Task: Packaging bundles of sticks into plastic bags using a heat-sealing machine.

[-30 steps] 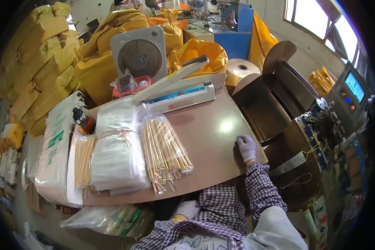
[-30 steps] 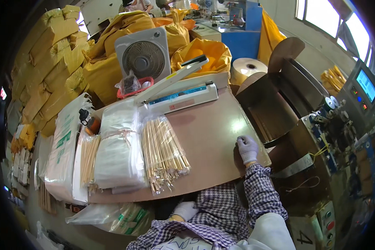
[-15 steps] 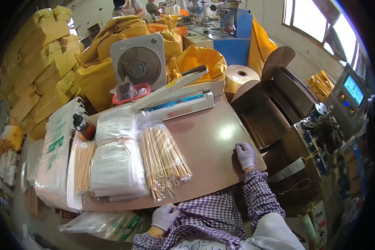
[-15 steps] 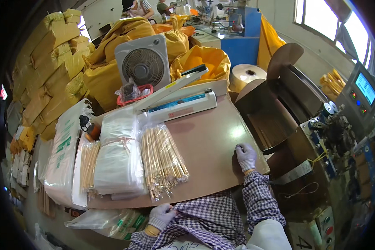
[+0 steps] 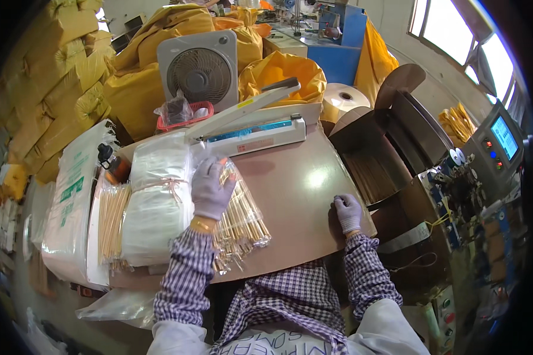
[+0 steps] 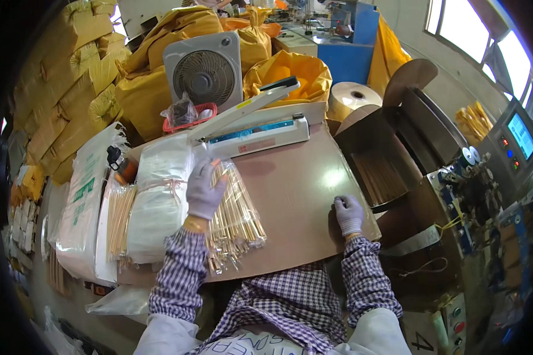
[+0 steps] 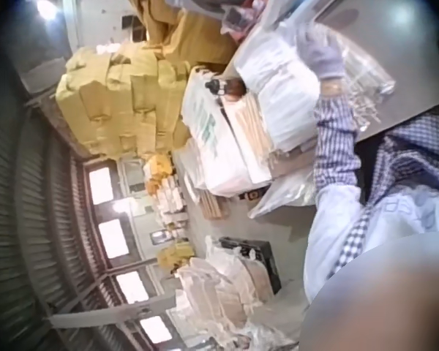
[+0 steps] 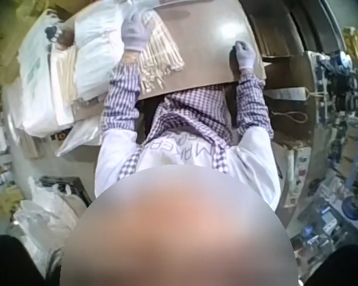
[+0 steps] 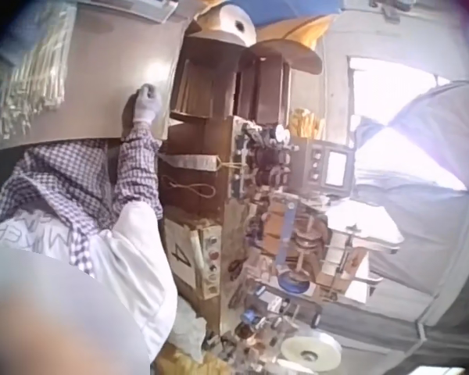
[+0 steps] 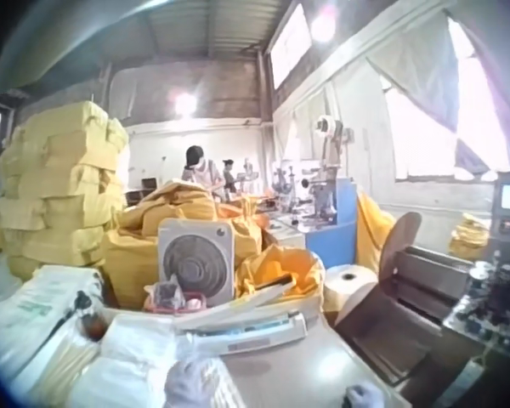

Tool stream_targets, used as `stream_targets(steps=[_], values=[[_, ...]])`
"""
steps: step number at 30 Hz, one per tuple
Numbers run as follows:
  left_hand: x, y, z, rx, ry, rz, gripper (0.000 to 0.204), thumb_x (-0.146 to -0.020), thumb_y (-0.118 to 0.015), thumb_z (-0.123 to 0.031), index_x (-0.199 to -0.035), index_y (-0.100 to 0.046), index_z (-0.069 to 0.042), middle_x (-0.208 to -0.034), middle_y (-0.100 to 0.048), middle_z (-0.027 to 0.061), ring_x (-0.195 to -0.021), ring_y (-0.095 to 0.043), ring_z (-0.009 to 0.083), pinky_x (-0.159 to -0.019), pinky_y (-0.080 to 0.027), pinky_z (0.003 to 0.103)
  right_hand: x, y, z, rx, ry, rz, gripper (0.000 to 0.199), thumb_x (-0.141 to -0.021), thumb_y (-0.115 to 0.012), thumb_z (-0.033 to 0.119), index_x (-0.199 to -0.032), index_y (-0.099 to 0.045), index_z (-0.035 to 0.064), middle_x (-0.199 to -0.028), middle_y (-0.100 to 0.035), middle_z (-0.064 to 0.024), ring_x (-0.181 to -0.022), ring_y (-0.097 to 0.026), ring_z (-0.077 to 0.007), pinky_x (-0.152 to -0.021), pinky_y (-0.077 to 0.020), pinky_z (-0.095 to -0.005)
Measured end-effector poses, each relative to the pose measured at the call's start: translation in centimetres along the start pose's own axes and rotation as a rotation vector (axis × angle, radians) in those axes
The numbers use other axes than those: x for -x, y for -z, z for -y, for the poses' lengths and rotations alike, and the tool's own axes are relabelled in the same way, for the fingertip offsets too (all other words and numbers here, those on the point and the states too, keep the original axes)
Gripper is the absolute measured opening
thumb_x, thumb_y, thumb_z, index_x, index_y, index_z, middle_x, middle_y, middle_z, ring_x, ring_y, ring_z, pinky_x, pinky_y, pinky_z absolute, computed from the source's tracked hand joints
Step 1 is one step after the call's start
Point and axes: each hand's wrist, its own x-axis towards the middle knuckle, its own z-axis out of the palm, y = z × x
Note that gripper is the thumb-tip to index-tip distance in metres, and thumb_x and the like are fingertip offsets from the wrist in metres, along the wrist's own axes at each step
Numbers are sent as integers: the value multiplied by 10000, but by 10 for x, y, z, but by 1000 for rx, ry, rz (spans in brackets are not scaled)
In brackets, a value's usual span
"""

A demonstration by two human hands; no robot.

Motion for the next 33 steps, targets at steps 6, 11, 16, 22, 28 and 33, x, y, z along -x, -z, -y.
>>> stream_targets(steps=[6, 11, 16, 22, 28, 33], values=[[25, -63, 9, -319, 185, 664, 716, -743, -557, -527, -1292, -422, -88, -1399, -316, 123, -1300, -256, 310, -1062, -200, 435, -13, 0, -23, -181, -104, 108, 151, -790, -605, 157, -838, -650, 22, -783, -631, -131, -738, -615, -221, -690, -474, -292], [33, -66, 17, -297, 163, 676, 756, -720, -578, -529, -1295, -411, -68, -1420, -290, 131, -1311, -234, 334, -1074, -177, 447, -44, -12, -31, -78, -22, 75, 159, -792, -610, 162, -811, -634, 6, -776, -633, -135, -729, -613, -215, -661, -475, -307], [36, -68, 13, -259, 68, 634, 763, -674, -661, -419, -1277, -402, -30, -1403, -300, 178, -1287, -265, 374, -1070, -183, 468, -83, -40, -26, -31, 17, 86, 204, -781, -560, 256, -799, -641, 70, -826, -613, -142, -796, -587, -321, -700, -469, -387], [29, -70, -15, -427, 83, 778, 759, -686, -666, -381, -1281, -378, -9, -1370, -325, 206, -1270, -286, 375, -1060, -219, 454, -130, -61, -19, -52, 53, 173, 216, -786, -544, 242, -818, -642, 53, -824, -619, -138, -796, -597, -307, -702, -476, -371], [-52, -168, -101, 234, -18, 856, 626, -736, -662, -273, -1252, -423, -12, -1084, -550, 158, -989, -543, 293, -858, -441, 375, -174, -64, -29, -157, -62, 225, 215, -789, -540, 242, -833, -654, 65, -845, -631, -136, -811, -608, -296, -721, -486, -353], [-61, -280, -159, 481, -45, 657, 516, -770, -614, -314, -1194, -501, -44, -910, -594, 164, -790, -596, 292, -697, -485, 378, -240, -32, -96, 214, -119, 1, 285, -779, -551, 290, -964, -637, 91, -989, -615, -159, -951, -578, -311, -846, -454, -389]])
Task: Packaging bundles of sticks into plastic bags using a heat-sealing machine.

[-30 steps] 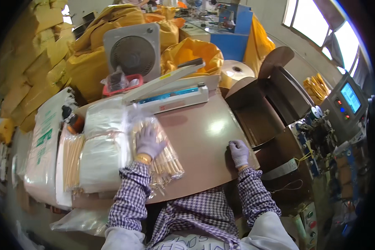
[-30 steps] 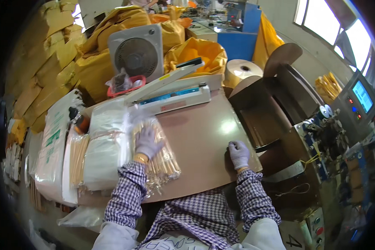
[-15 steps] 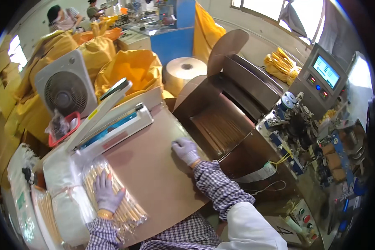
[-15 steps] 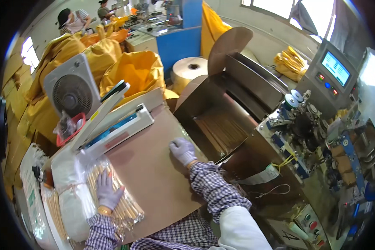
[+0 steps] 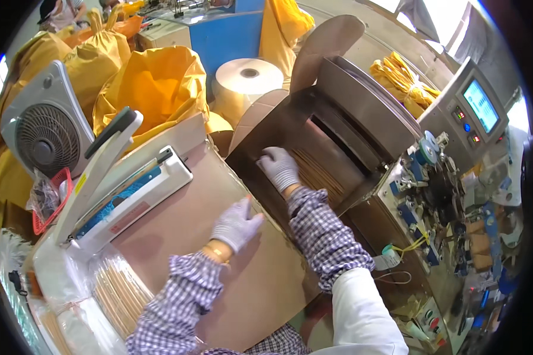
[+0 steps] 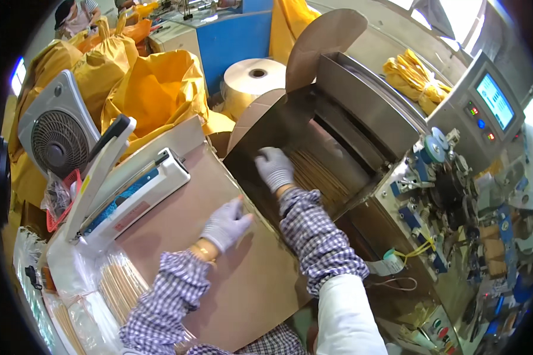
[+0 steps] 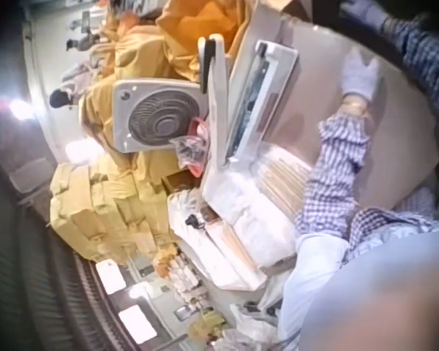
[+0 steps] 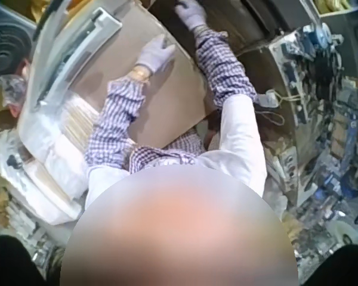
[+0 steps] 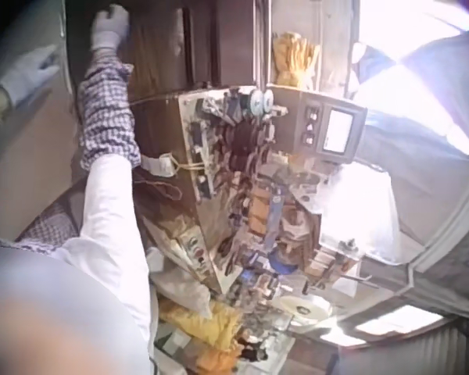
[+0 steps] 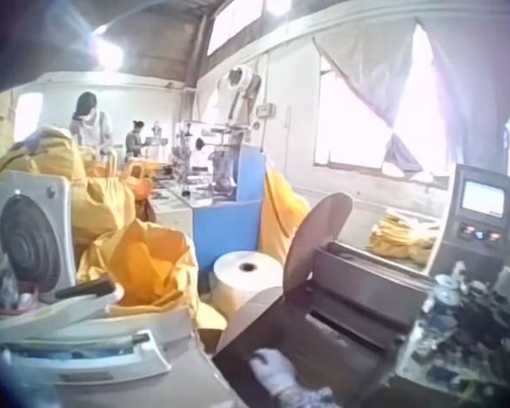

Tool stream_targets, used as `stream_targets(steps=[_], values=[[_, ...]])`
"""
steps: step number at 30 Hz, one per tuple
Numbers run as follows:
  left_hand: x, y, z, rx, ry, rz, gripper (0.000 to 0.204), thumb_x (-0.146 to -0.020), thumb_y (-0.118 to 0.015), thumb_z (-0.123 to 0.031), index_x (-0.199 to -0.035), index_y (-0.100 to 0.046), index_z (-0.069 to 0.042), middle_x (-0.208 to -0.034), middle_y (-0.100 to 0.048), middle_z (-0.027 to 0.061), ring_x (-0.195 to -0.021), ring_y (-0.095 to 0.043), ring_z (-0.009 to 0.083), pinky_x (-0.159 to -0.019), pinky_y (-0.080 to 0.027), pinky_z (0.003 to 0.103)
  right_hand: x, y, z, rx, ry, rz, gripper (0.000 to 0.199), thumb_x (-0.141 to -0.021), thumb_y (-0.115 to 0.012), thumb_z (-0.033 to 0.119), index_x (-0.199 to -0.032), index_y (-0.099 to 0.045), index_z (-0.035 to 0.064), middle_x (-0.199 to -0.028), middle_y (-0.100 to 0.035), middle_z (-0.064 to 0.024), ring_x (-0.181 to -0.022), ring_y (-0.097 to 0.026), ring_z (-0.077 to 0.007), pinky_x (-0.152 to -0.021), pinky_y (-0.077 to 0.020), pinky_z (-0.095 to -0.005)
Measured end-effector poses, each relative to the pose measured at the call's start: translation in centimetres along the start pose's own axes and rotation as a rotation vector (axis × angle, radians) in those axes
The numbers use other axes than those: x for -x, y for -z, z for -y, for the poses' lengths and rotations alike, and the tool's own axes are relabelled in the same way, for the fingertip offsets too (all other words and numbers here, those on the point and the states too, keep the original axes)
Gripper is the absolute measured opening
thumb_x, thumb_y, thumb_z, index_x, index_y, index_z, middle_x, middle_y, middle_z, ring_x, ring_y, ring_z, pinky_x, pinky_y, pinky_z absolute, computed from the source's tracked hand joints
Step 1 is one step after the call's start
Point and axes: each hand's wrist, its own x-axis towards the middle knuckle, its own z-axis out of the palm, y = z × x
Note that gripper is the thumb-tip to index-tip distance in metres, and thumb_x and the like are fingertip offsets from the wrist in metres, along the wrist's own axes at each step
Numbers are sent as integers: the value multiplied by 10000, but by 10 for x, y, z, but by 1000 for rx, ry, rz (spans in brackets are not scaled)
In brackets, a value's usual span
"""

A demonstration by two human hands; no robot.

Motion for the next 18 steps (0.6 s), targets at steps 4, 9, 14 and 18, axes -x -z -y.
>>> stream_targets(steps=[4, 9, 14, 18], values=[[-15, -32, -13, -167, 159, 55, 406, -800, -558, -273, -1165, -548, -96, -870, -628, 117, -751, -607, 306, -656, -487, 392, -29, 26, -91, 532, -412, 239, 578, -775, -571, 421, -1240, -472, 93, -1209, -528, -173, -1090, -528, -304, -900, -435, -394], [-13, -37, -8, -40, -20, -140, 367, -801, -540, -241, -1116, -582, -58, -811, -615, 137, -645, -596, 308, -584, -484, 399, -18, 26, -157, 699, -497, 273, 825, -757, -564, 529, -1372, -261, 72, -1408, -292, -177, -1276, -317, -332, -1023, -302, -431], [-13, -35, -12, -71, 37, -108, 320, -792, -569, -224, -1077, -595, -80, -864, -632, 126, -722, -612, 303, -631, -490, 386, 22, -9, -113, 694, -455, 358, 952, -741, -533, 607, -1411, -137, 58, -1452, -131, -220, -1343, -152, -362, -1064, -183, -492], [-14, -37, -9, -72, 12, -148, 296, -787, -563, -216, -1047, -606, -80, -875, -634, 128, -736, -613, 303, -636, -490, 388, 23, -17, -98, 613, -540, 427, 923, -760, -509, 613, -1409, -149, 64, -1454, -146, -185, -1341, -154, -358, -1058, -186, -511]])
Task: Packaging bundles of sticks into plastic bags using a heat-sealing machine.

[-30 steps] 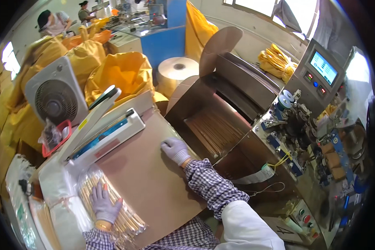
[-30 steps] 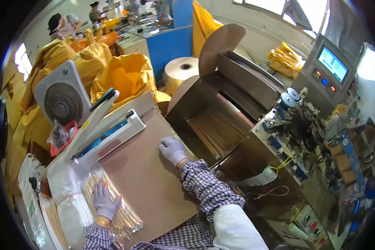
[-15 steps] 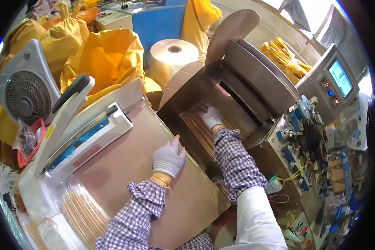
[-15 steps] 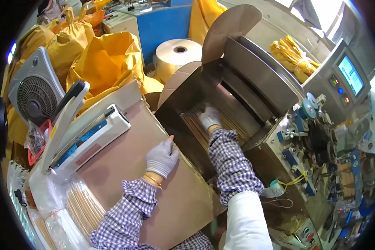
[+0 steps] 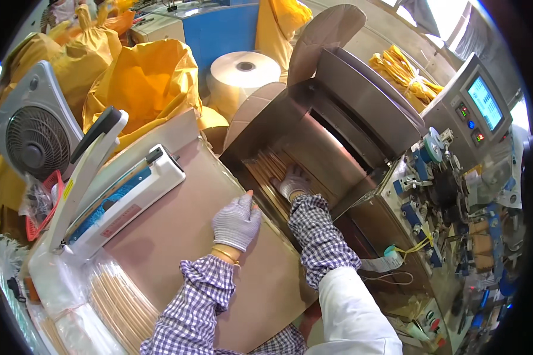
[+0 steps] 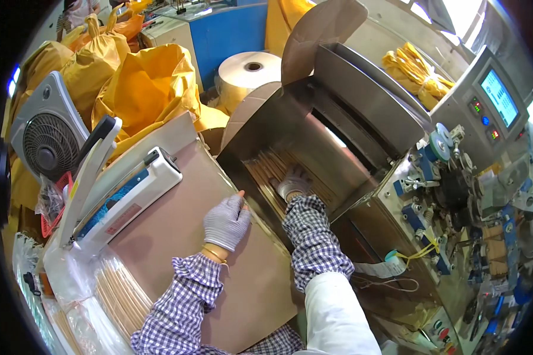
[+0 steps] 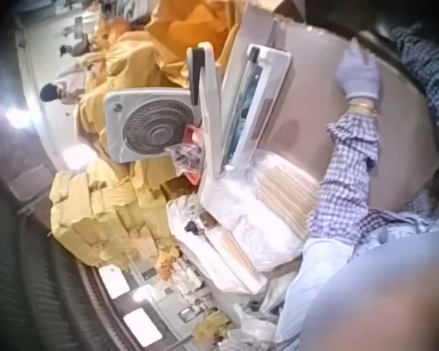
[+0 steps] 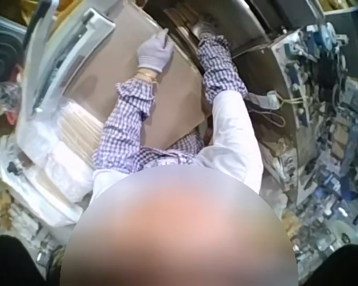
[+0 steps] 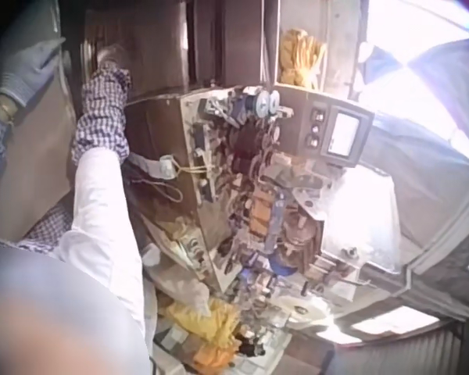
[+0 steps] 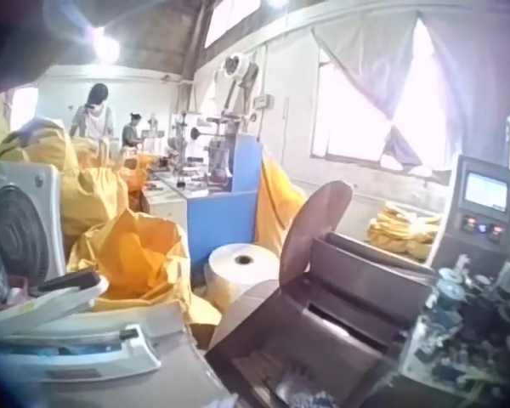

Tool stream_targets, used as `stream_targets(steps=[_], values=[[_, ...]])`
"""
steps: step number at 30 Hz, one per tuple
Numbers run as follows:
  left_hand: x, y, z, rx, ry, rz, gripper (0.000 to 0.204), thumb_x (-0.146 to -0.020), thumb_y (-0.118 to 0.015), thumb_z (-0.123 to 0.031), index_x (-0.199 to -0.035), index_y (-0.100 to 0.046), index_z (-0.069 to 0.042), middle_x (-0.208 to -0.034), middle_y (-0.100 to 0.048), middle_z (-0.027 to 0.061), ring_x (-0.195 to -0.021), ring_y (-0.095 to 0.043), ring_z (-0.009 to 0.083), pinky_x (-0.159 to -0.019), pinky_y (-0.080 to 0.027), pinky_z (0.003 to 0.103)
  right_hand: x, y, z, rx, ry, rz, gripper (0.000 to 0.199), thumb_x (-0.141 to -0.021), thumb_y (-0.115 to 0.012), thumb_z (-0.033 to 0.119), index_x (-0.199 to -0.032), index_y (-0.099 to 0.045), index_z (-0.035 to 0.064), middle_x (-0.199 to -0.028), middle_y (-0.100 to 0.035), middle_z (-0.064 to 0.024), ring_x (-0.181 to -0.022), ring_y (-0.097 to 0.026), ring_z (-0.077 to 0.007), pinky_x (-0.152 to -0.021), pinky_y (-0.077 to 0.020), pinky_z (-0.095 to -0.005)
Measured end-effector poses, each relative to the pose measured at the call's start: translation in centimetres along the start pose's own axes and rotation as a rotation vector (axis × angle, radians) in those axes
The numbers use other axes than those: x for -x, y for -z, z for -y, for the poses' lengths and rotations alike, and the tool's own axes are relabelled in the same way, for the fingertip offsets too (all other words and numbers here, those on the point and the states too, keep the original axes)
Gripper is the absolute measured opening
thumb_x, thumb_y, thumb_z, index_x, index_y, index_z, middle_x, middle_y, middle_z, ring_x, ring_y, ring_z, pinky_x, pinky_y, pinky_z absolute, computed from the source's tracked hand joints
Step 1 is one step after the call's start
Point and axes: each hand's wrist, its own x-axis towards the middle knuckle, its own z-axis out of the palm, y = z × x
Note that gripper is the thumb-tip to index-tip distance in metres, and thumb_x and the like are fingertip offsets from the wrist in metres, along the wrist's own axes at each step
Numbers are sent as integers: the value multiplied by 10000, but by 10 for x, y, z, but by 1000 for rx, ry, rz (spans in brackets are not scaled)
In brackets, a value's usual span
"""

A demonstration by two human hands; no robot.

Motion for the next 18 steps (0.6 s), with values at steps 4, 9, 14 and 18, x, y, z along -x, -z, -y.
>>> stream_targets(steps=[4, 9, 14, 18], values=[[-1, -1, -1, -16, -7, 3, 277, -788, -558, -212, -1025, -612, -77, -870, -634, 127, -742, -611, 306, -644, -489, 390, 2, -4, -4, -14, 19, -10, 896, -771, -501, 599, -1412, -152, 80, -1457, -144, -181, -1346, -142, -358, -1058, -184, -518], [1, 1, -2, -9, 20, 28, 272, -794, -548, -207, -1023, -608, -74, -862, -633, 132, -748, -611, 312, -656, -488, 390, 4, -5, -2, 28, -5, 23, 866, -776, -469, 629, -1414, -166, 129, -1470, -140, -150, -1351, -153, -327, -1032, -190, -571], [1, -1, -1, -26, 19, 29, 276, -795, -549, -205, -1031, -604, -72, -859, -632, 134, -745, -610, 312, -653, -488, 393, 4, -7, 0, 24, 15, -11, 825, -782, -483, 608, -1387, -234, 106, -1431, -233, -162, -1311, -242, -325, -1025, -233, -541], [1, 6, 5, -78, 50, 17, 311, -792, -565, -218, -1064, -602, -73, -854, -631, 132, -739, -611, 308, -649, -488, 392, -15, 20, 4, -113, 29, -120, 725, -803, -505, 529, -1299, -388, 15, -1331, -401, -213, -1236, -376, -324, -1033, -291, -398]])
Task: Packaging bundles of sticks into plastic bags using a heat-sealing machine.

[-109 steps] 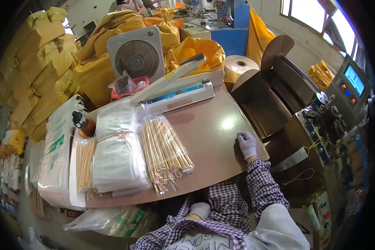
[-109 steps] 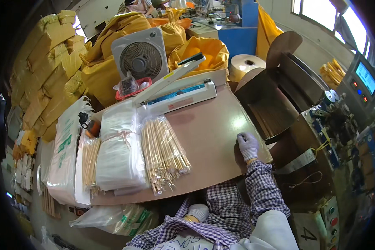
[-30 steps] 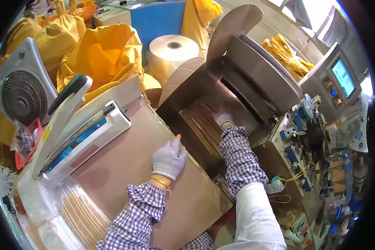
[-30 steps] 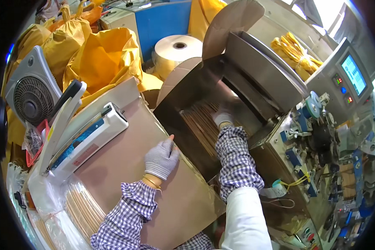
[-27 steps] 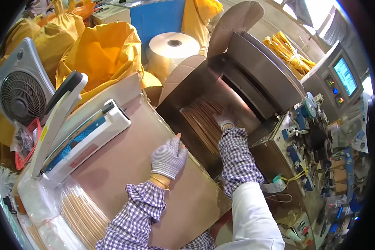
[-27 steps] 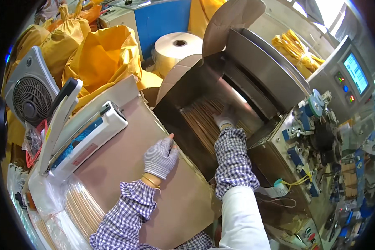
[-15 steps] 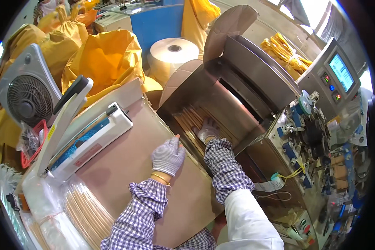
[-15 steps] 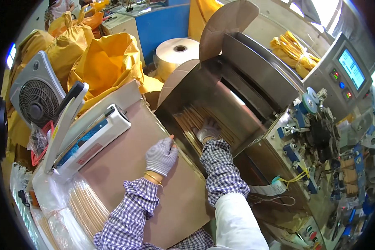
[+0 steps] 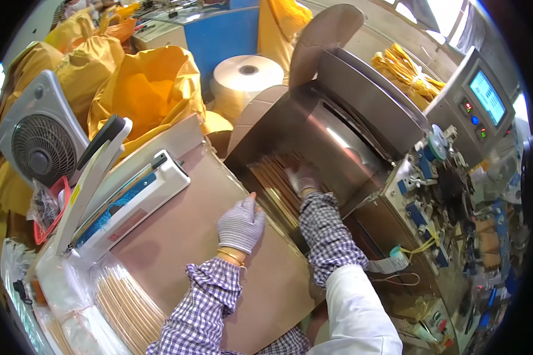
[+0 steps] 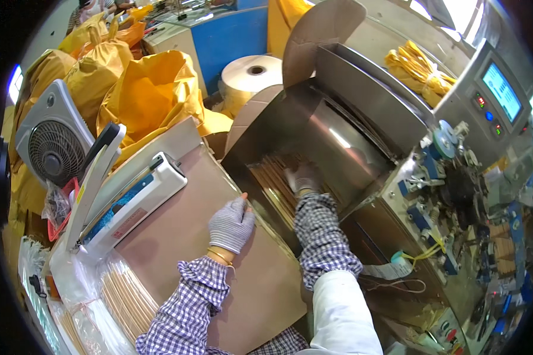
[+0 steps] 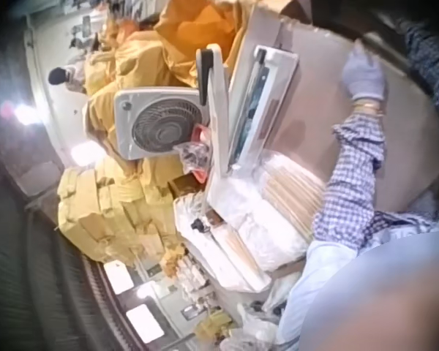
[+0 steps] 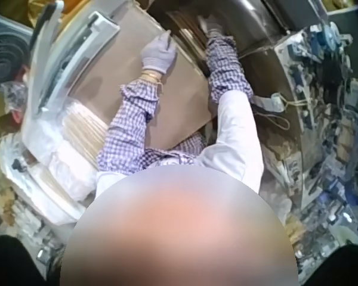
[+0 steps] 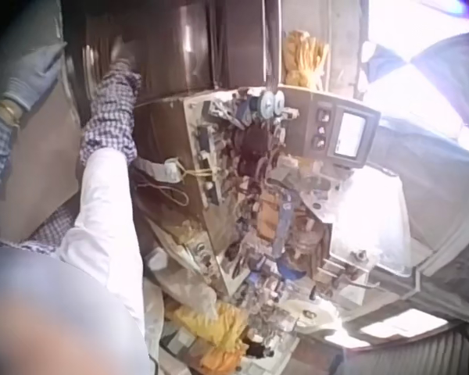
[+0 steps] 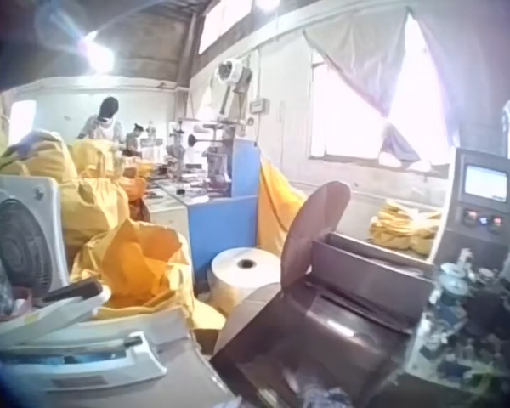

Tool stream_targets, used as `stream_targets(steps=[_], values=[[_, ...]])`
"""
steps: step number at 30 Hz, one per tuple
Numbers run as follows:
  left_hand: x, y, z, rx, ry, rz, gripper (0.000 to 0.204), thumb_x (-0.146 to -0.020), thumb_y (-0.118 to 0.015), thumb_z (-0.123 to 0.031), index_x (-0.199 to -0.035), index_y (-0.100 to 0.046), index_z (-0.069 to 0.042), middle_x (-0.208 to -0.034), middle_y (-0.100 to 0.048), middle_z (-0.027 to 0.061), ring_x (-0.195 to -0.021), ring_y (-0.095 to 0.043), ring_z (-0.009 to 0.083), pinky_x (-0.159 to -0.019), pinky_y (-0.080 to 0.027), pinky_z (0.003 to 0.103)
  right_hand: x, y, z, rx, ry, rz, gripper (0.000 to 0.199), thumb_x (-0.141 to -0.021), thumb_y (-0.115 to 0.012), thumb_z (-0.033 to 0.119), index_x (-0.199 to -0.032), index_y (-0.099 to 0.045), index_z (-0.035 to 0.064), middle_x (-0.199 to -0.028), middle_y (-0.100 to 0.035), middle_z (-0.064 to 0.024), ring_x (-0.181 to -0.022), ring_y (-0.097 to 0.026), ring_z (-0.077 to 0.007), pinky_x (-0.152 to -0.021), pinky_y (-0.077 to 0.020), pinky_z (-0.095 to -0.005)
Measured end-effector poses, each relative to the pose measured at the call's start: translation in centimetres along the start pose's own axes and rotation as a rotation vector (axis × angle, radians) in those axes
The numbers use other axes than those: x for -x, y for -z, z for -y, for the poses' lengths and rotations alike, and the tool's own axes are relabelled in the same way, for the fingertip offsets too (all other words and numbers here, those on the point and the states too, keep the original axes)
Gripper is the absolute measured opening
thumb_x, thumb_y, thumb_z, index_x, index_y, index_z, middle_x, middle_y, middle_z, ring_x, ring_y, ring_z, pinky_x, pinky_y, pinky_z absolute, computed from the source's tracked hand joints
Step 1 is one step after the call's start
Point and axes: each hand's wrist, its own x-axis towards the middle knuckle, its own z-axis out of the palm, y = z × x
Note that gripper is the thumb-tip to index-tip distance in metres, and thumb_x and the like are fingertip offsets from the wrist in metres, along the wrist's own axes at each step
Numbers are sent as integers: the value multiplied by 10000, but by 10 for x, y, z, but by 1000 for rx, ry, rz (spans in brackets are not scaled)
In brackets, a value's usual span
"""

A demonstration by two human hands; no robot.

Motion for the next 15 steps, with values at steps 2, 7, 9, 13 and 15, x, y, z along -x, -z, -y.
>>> stream_targets(steps=[2, 7, 9, 13, 15], values=[[-5, -11, -16, 57, 3, 47, 401, -803, -554, -282, -1136, -553, -58, -866, -627, 145, -739, -613, 311, -646, -492, 401, -46, -16, -74, 84, 101, -474, 688, -799, -537, 494, -1239, -439, -25, -1243, -484, -227, -1152, -460, -345, -986, -357, -371], [-23, 15, -9, -84, 289, 178, 716, -780, -570, -490, -1298, -394, -29, -972, -620, 172, -857, -615, 315, -724, -492, 406, 11, 3, 17, -183, 279, 283, 741, -766, -578, 536, -1262, -438, 3, -1304, -438, -209, -1221, -409, -304, -1007, -328, -356], [-42, 17, -39, -4, 539, 281, 863, -704, -603, -610, -1287, -391, -11, -991, -617, 228, -918, -612, 331, -787, -475, 399, 23, -5, -4, -733, 296, 433, 690, -794, -567, 530, -1245, -467, 18, -1255, -491, -167, -1180, -449, -266, -993, -339, -323], [-36, 54, -50, 855, 547, 311, 721, -678, -747, -414, -1179, -420, -13, -1037, -594, 147, -956, -589, 243, -820, -468, 327, 93, 61, 26, -1433, 631, 910, 672, -792, -640, 434, -1278, -420, 27, -1185, -519, -62, -1072, -479, -132, -944, -381, -284], [-9, 82, -55, 1312, 327, 97, 768, -638, -808, -229, -1236, -371, -26, -1009, -589, 92, -938, -569, 199, -832, -459, 314, 172, 134, 57, -1426, 735, 780, 723, -759, -682, 402, -1293, -387, 15, -1191, -510, -69, -1076, -480, -142, -925, -397, -289]])
